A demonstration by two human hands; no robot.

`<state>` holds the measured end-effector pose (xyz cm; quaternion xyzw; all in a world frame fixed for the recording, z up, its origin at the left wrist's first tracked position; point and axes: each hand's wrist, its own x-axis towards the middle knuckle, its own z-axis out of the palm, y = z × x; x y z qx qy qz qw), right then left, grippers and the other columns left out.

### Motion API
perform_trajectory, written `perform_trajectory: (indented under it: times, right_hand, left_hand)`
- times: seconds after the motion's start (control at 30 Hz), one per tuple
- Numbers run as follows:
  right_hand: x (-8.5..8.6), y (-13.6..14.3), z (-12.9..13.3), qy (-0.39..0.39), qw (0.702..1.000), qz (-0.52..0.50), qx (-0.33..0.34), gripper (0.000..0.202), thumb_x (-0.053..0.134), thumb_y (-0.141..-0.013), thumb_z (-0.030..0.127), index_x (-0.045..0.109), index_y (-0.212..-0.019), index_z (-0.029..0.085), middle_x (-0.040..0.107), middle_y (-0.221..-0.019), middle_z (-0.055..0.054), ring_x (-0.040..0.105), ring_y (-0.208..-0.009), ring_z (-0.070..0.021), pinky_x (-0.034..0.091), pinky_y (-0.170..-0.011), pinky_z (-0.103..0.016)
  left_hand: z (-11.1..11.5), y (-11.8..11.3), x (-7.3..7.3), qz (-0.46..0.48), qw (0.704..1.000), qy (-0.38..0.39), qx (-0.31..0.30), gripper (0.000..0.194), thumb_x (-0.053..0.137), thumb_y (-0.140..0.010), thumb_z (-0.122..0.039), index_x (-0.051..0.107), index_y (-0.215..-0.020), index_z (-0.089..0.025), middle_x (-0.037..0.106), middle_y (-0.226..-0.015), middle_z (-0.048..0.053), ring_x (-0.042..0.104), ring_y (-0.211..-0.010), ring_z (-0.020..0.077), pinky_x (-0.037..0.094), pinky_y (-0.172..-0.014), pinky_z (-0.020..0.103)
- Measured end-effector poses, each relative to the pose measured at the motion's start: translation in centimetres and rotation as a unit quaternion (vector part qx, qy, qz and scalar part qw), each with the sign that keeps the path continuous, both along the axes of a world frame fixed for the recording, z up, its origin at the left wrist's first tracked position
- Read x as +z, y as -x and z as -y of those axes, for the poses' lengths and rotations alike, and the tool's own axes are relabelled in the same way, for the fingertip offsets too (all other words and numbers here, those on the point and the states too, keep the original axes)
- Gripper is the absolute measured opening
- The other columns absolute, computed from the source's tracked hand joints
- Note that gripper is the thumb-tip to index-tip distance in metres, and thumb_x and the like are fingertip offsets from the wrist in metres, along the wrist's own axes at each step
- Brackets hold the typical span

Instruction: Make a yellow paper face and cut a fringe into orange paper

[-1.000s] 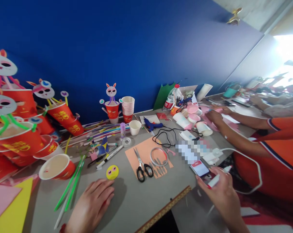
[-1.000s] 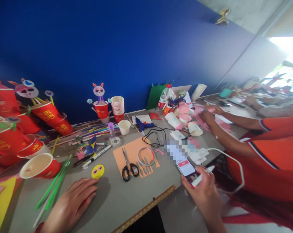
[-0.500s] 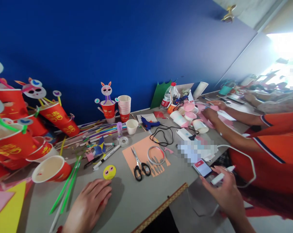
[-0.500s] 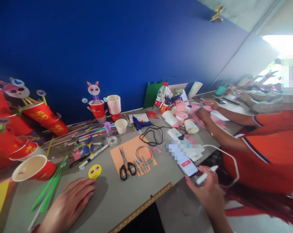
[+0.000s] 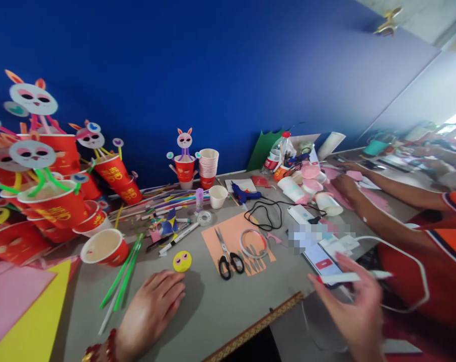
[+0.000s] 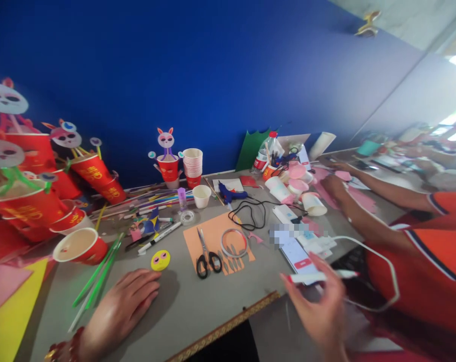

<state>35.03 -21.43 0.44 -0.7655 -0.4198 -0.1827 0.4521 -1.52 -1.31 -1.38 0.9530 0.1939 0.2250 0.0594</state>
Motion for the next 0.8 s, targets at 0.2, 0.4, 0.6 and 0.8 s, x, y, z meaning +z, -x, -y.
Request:
perform_trajectory:
  times: [0.2, 0.4, 0.6, 0.8]
  right_hand:
    - [0.3, 9.2, -8.7, -0.018, 0.895, -0.187, 0.405, 0.075, 0.078, -0.074, 0.050, 0.039, -0.132, 0.025, 0.051, -0.133, -0.019, 0.057, -0.117, -0.0327, 0.058, -0.084, -0.044]
    - [2.7, 14.9, -16.8, 0.129, 0.764, -0.332, 0.538, 0.021, 0.056, -0.094, 0.041, 0.053, -0.103, 0.023, 0.069, -0.085, -0.004, 0.064, -0.070, -0.0159, 0.053, -0.065, -0.027]
    - [0.3, 15.6, -20.3, 0.192, 0.746, -0.322, 0.550, 0.037, 0.042, -0.099, 0.046, 0.065, -0.097, 0.016, 0.054, -0.060, 0.003, 0.047, -0.052, -0.0111, 0.038, -0.050, -0.022]
    - [-1.1, 15.0, -20.1, 0.218, 0.764, -0.318, 0.517, 0.015, 0.055, -0.090, 0.031, 0.061, -0.087, 0.018, 0.060, -0.067, 0.002, 0.048, -0.056, -0.0118, 0.037, -0.052, -0.021]
  left_hand:
    - [0.7, -0.2, 0.4, 0.017, 1.000, 0.006, 0.010, 0.023, 0.043, -0.097, -0.020, 0.066, -0.095, -0.019, 0.072, -0.102, 0.006, 0.065, -0.097, 0.0196, 0.053, -0.084, 0.035]
    - [0.9, 0.1, 0.8, -0.012, 1.000, 0.012, 0.015, 0.016, 0.048, -0.095, -0.020, 0.064, -0.097, -0.018, 0.071, -0.107, 0.007, 0.063, -0.101, 0.0214, 0.054, -0.085, 0.037]
    - [0.8, 0.1, 0.9, -0.016, 0.999, 0.010, 0.029, 0.017, 0.047, -0.094, -0.017, 0.063, -0.090, -0.018, 0.070, -0.112, 0.006, 0.061, -0.108, 0.0220, 0.054, -0.086, 0.037]
    - [0.6, 0.1, 0.7, -0.032, 0.999, 0.017, 0.028, 0.019, 0.044, -0.096, -0.018, 0.063, -0.096, -0.016, 0.067, -0.121, 0.008, 0.058, -0.116, 0.0227, 0.050, -0.095, 0.038]
